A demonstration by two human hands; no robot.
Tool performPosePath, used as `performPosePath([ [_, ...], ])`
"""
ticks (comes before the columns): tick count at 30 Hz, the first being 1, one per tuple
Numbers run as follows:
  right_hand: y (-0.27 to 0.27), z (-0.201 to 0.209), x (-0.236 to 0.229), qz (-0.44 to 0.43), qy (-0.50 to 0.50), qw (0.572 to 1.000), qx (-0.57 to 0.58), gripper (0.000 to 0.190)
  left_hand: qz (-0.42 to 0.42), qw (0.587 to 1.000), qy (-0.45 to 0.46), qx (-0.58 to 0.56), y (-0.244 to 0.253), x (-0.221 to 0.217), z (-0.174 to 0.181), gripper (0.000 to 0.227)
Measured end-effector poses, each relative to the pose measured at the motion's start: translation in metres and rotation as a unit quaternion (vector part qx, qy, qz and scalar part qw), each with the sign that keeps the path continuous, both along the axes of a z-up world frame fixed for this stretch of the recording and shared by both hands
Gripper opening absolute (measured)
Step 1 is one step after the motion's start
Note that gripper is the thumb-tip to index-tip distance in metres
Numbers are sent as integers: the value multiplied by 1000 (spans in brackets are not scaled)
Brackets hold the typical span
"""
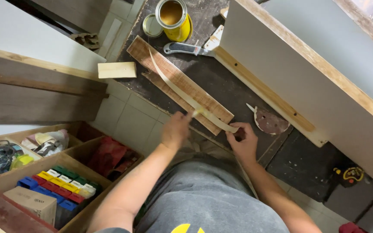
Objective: Applying glue to the edge of a wooden board using a small stick applicator in a workshop.
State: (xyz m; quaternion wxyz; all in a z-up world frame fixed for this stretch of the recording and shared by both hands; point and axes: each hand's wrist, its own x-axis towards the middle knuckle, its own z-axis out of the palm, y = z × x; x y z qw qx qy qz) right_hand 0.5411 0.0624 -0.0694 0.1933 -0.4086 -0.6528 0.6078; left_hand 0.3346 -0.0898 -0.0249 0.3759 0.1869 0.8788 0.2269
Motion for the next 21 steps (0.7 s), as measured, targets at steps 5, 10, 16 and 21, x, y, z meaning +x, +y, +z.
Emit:
performPosePath([
  [5,4,-18,14,14,-17,999,30,31,-152,948,276,40,-25,1,-50,42],
  [10,5,-6,16,37,-16,999,37,30,-216,924,287,135,-11,67,-42,34],
  [16,9,-14,29,55,-24,997,51,32,-201,917,309,155,-12,72,-40,41],
  [21,9,-16,37,46,-32,998,18,33,-184,928,297,129,-13,78,-50,35],
])
